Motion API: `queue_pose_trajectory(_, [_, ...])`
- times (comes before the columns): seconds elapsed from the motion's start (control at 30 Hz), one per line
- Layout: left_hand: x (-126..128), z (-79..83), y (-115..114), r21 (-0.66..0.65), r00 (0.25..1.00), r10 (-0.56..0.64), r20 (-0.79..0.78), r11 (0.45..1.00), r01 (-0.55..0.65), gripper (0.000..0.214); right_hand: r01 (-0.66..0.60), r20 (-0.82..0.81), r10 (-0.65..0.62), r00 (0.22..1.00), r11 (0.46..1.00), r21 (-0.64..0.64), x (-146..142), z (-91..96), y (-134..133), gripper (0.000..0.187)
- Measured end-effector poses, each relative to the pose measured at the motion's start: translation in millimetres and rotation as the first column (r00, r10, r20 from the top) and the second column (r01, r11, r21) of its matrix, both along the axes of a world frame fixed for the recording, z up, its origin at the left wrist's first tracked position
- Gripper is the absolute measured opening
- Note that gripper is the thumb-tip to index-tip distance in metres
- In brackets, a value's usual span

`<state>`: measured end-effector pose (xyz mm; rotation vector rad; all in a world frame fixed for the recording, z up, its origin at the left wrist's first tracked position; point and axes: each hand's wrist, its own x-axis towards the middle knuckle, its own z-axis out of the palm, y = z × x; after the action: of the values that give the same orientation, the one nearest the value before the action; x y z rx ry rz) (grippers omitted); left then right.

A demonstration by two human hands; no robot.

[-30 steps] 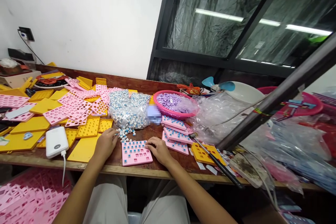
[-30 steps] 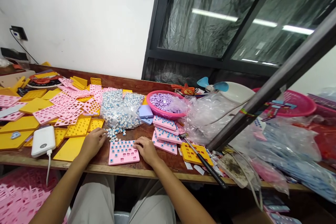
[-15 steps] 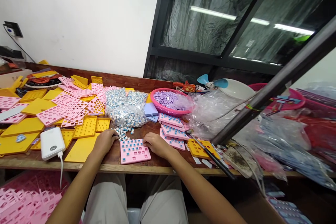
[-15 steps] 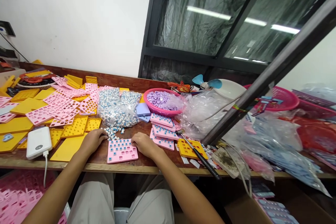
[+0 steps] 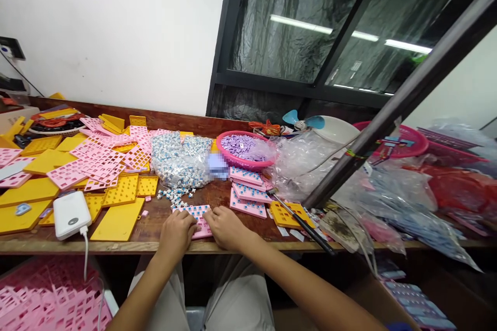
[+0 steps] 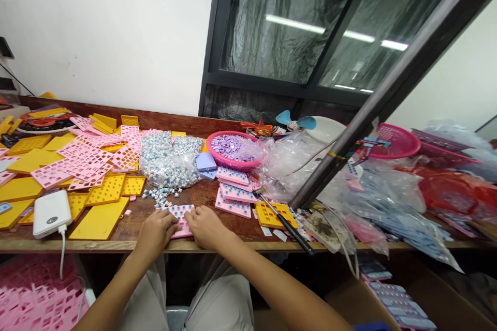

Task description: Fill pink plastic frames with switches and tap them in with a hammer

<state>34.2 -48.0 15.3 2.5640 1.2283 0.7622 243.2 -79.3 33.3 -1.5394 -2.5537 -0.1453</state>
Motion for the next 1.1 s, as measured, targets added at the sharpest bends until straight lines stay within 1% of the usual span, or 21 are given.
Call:
queue_pose_trajectory(0.07, [0.2,2.4,1.8,-0.035,1.000,0.020,0.007,0.999,-0.020,0.011,0.036,-0.086,-0.037,0.996,0.999,-0.016,3.2,10.0,16.7,0.020])
queue_pose_trajectory(0.17, [1.0,6.0,3.0,-0.087,0.999,0.030,0.024,0.996,-0.028,0.011,0.062,-0.174,-0.061,0.983,0.998,0.001,3.1,18.1,55.4,0.022])
queue_pose_trajectory(0.23, [1.9,6.7,2.5,-0.087,0.999,0.036,0.013,0.996,-0.035,0.013,0.040,-0.221,-0.042,0.974,0.999,-0.013,-2.5,16.5,83.7,0.022])
queue_pose_trajectory(0.33, [3.3,4.2,0.0,-0.049,0.998,0.064,-0.012,0.997,-0.064,0.012,-0.010,-0.262,-0.004,0.965,0.999,-0.052,-13.7,7.3,118.5,0.024])
queue_pose_trajectory(0.43, [4.8,0.4,-3.5,-0.007,0.995,0.099,-0.005,0.995,-0.099,0.012,-0.038,-0.304,0.013,0.952,0.996,-0.077,-19.4,-1.3,134.5,0.016])
queue_pose_trajectory(0.5, [6.6,0.2,-4.8,0.016,0.994,0.111,-0.010,0.994,-0.111,0.012,-0.040,-0.346,0.013,0.938,0.997,-0.071,-17.6,-2.8,133.0,0.018])
queue_pose_trajectory(0.57, [8.7,3.0,-4.1,0.024,0.993,0.102,-0.052,0.995,-0.100,0.011,-0.037,-0.396,0.014,0.918,0.998,-0.051,-12.1,-0.1,122.7,0.027])
queue_pose_trajectory(0.63, [8.9,7.9,-0.9,0.009,0.993,0.066,-0.101,0.998,-0.065,0.010,-0.034,-0.447,0.017,0.894,0.999,-0.030,-4.6,5.1,105.3,0.032])
queue_pose_trajectory(0.7, [4.5,13.1,5.8,-0.026,0.995,0.003,-0.098,1.000,-0.006,0.013,-0.027,-0.488,0.018,0.872,1.000,-0.011,2.6,8.9,82.9,0.026])
queue_pose_trajectory(0.73, [-0.4,15.3,11.1,-0.045,0.998,-0.021,-0.063,0.999,0.018,0.015,-0.018,-0.513,0.015,0.858,1.000,-0.002,5.6,8.8,71.0,0.023])
queue_pose_trajectory(0.77, [-7.1,17.1,17.8,-0.060,0.999,-0.029,-0.015,0.998,0.028,0.018,-0.004,-0.548,0.007,0.836,1.000,0.007,7.8,7.0,59.3,0.021])
queue_pose_trajectory(0.8, [-15.6,18.4,26.3,-0.064,0.999,-0.012,0.035,0.998,0.015,0.021,0.018,-0.596,-0.007,0.803,1.000,0.012,9.3,3.2,48.4,0.018])
queue_pose_trajectory(0.87, [-35.6,20.1,47.8,-0.032,0.992,0.095,0.088,0.995,-0.093,0.024,0.085,-0.722,-0.063,0.689,0.996,-0.005,9.7,-8.3,31.0,0.013])
queue_pose_trajectory(0.9, [-45.5,20.4,60.0,0.011,0.982,0.172,0.073,0.985,-0.174,0.024,0.114,-0.765,-0.090,0.638,0.993,-0.022,8.6,-14.8,25.2,0.013])
queue_pose_trajectory(0.93, [-54.3,20.6,72.2,0.053,0.972,0.235,0.031,0.970,-0.236,0.023,0.133,-0.790,-0.112,0.603,0.990,-0.039,7.0,-21.0,21.3,0.014])
queue_pose_trajectory(0.97, [-61.1,20.7,83.9,0.073,0.963,0.267,-0.030,0.962,-0.265,0.023,0.140,-0.794,-0.126,0.595,0.989,-0.052,4.9,-26.2,19.1,0.015])
queue_pose_trajectory(1.0, [-65.7,20.7,94.2,0.076,0.954,0.281,-0.100,0.959,-0.275,0.023,0.137,-0.788,-0.131,0.601,0.989,-0.060,2.6,-30.0,18.5,0.017])
queue_pose_trajectory(1.1, [-66.8,21.1,114.7,0.021,0.931,0.245,-0.271,0.968,-0.249,0.023,0.108,-0.763,-0.127,0.633,0.991,-0.075,-2.5,-33.2,21.0,0.018])
